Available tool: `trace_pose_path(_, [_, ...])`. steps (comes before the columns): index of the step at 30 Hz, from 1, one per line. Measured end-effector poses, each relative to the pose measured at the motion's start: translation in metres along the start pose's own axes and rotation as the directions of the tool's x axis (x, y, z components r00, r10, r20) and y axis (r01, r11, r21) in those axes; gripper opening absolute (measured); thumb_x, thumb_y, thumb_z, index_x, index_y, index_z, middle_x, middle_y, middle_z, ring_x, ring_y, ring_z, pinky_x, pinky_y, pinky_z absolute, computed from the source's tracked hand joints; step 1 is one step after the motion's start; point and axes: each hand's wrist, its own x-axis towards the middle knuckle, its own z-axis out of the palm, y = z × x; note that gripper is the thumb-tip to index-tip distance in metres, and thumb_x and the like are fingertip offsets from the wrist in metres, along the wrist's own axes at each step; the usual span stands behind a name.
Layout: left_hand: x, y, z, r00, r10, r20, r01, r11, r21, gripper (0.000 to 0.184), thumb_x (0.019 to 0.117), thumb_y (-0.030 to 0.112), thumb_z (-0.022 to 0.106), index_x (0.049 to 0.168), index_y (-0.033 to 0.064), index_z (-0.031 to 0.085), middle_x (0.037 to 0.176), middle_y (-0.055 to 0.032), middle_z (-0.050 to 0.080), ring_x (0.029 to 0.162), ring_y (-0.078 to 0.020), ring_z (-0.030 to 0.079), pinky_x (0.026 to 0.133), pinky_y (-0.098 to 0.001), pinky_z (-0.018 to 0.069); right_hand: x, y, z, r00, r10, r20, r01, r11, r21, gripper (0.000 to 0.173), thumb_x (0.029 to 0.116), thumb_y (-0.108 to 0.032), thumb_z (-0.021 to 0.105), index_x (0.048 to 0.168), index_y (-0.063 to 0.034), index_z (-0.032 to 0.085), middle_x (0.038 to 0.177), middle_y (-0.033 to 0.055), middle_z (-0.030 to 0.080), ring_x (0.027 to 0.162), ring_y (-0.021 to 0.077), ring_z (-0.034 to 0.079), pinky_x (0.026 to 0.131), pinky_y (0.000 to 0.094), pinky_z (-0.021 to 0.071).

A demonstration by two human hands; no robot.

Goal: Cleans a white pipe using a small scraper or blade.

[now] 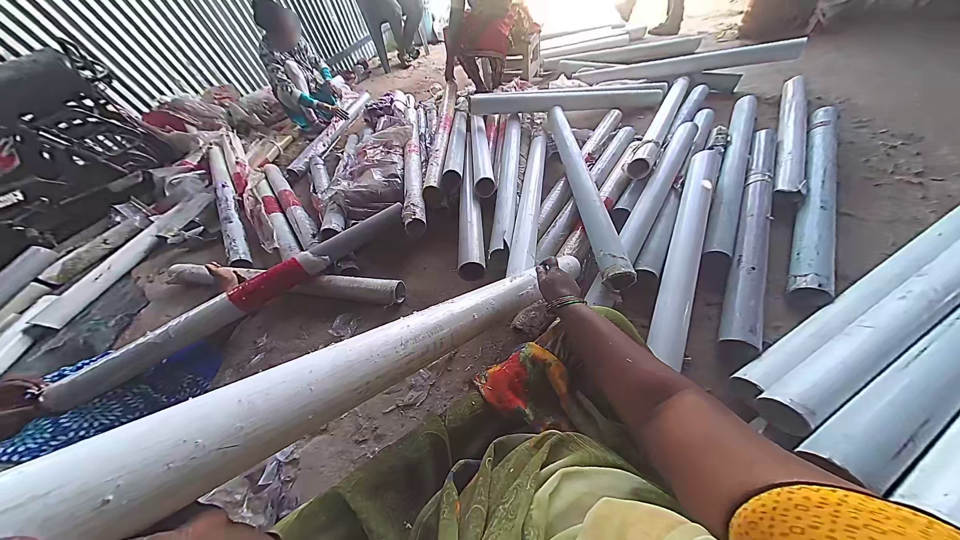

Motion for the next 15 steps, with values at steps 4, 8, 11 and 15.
trace_pose_path(4, [0.0, 0.007, 0.003, 0.999, -0.053, -0.003, 0.053, 0.996, -0.072, 0.05, 0.1113, 0.025, 0.022, 0.153, -0.0025, 0.026, 0.147, -0.0204, 0.043, 0.132, -0.0223, 0.05, 0.109, -0.041, 0.0437, 0.009, 0.013, 0.005, 0.996, -0.06, 0.063, 0.056, 0.996, 0.065, 0.045, 0.1127, -0.034, 0.037, 0.144, -0.0061, 0.052, 0.127, 0.0284, 0.066, 0.122, 0.0451, 0.063, 0.101, 0.064, 0.0468])
trace_pose_path(8, [0.002, 0.004, 0.0, 0.998, -0.057, -0.018, 0.055, 0.995, -0.081, 0.048, 0.111, 0.023, 0.024, 0.153, 0.0007, 0.028, 0.148, -0.0174, 0.043, 0.134, -0.0221, 0.049, 0.11, -0.0408, 0.0436, -0.006, 0.003, 0.012, 0.958, -0.272, 0.094, 0.271, 0.962, 0.02, 0.041, 0.1134, -0.033, 0.038, 0.142, -0.0073, 0.053, 0.121, 0.0288, 0.068, 0.115, 0.0468, 0.065, 0.096, 0.065, 0.0481])
trace_pose_path(11, [0.01, -0.005, -0.005, 0.998, -0.064, -0.008, 0.063, 0.992, -0.111, 0.049, 0.1111, 0.027, 0.026, 0.153, 0.0024, 0.029, 0.147, -0.0161, 0.046, 0.133, -0.0231, 0.051, 0.11, -0.0432, 0.0449, -0.015, -0.001, 0.022, 0.917, -0.379, 0.127, 0.381, 0.924, 0.004, 0.041, 0.1129, -0.033, 0.04, 0.141, -0.0074, 0.054, 0.119, 0.0284, 0.069, 0.113, 0.0471, 0.067, 0.095, 0.0658, 0.0489])
trace_pose_path(15, [0.012, -0.008, -0.007, 0.998, -0.066, -0.006, 0.065, 0.991, -0.115, 0.048, 0.111, 0.026, 0.028, 0.151, 0.0012, 0.031, 0.144, -0.0164, 0.049, 0.129, -0.0228, 0.054, 0.108, -0.0424, 0.0467, -0.048, -0.023, 0.026, 0.882, -0.445, 0.156, 0.438, 0.895, 0.081, 0.04, 0.1131, -0.032, 0.039, 0.141, -0.007, 0.053, 0.102, 0.0245, 0.069, 0.094, 0.0417, 0.068, 0.088, 0.0608, 0.051])
